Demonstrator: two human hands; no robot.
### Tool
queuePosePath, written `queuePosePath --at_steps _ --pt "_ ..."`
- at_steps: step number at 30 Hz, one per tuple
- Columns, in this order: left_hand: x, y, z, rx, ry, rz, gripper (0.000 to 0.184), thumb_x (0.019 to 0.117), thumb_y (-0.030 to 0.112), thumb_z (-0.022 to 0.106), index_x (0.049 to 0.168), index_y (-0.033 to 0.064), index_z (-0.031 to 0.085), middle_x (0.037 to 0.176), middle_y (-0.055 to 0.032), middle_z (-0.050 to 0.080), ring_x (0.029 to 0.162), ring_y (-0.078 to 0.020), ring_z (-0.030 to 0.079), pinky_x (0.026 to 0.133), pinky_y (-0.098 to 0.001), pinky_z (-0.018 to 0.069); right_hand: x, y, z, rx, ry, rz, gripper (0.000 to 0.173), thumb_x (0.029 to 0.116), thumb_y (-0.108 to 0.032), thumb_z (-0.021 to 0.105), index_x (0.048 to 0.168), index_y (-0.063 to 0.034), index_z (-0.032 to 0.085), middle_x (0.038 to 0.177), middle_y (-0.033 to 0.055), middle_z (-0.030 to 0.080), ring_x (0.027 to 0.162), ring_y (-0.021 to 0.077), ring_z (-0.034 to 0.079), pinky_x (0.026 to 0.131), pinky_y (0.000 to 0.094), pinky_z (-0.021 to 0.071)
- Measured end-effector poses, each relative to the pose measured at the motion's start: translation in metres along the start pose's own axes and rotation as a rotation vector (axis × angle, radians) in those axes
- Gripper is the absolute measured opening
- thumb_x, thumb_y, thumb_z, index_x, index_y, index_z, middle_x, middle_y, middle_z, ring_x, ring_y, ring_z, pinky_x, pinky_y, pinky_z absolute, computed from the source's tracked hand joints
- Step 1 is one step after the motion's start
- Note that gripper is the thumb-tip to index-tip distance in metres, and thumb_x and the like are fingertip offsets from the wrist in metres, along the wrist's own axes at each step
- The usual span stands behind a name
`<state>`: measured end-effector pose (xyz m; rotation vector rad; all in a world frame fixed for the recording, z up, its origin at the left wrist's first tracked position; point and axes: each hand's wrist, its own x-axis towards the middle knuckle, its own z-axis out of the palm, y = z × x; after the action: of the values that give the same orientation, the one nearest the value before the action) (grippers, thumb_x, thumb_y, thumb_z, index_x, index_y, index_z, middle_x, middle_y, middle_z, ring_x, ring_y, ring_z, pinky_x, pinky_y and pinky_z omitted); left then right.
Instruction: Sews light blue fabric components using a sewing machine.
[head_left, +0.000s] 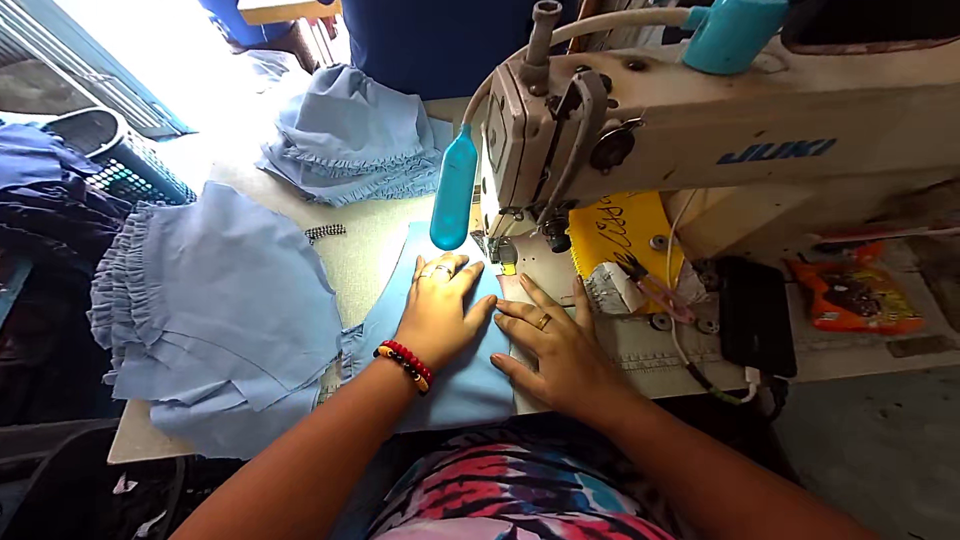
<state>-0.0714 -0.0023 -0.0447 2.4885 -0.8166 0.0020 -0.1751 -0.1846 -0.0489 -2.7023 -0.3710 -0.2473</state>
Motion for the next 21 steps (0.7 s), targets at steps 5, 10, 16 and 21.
queuePosePath --at_steps 5,10,16,21 --pt "0.015 -0.004 0.001 0.039 -0.019 0.015 0.051 0.0982 0.042 0.056 0.138 0.0123 0.066 0.143 -0.0146 0.059 0.141 -0.0340 0.047 0.123 -0.0601 0.0197 0.008 0.005 0.004 -0.019 0.024 0.036 0.056 0.0991 -0.060 0.042 0.130 -0.0238 0.071 0.146 -0.0061 0.061 0.152 0.0274 0.036 0.115 0.0799 0.0077" --pt "0.021 -0.003 -0.001 0.042 -0.053 0.008 0.050 0.0979 0.041 0.055 0.139 0.0137 0.066 0.146 -0.0131 0.057 0.141 -0.0330 0.047 0.124 -0.0581 0.0192 0.010 0.004 0.007 -0.029 0.037 0.046 0.055 0.0995 -0.058 0.041 0.129 -0.0227 0.072 0.145 -0.0038 0.062 0.151 0.0283 0.037 0.115 0.0797 0.0075" --pt "0.022 -0.003 0.000 0.050 -0.060 0.012 0.051 0.0986 0.040 0.054 0.140 0.0129 0.064 0.144 -0.0166 0.058 0.139 -0.0368 0.048 0.122 -0.0623 0.0183 0.011 0.007 0.008 -0.021 0.021 0.066 0.056 0.0988 -0.060 0.042 0.132 -0.0251 0.071 0.147 -0.0069 0.060 0.154 0.0262 0.032 0.117 0.0780 0.0036" --pt "0.021 -0.003 0.001 0.067 -0.057 0.034 0.054 0.1009 0.046 0.050 0.141 0.0114 0.062 0.146 -0.0174 0.057 0.142 -0.0361 0.047 0.122 -0.0634 0.0168 0.008 0.009 0.007 0.021 0.055 0.046 0.053 0.0992 -0.058 0.044 0.129 -0.0242 0.072 0.147 -0.0048 0.060 0.154 0.0269 0.032 0.117 0.0775 0.0053"
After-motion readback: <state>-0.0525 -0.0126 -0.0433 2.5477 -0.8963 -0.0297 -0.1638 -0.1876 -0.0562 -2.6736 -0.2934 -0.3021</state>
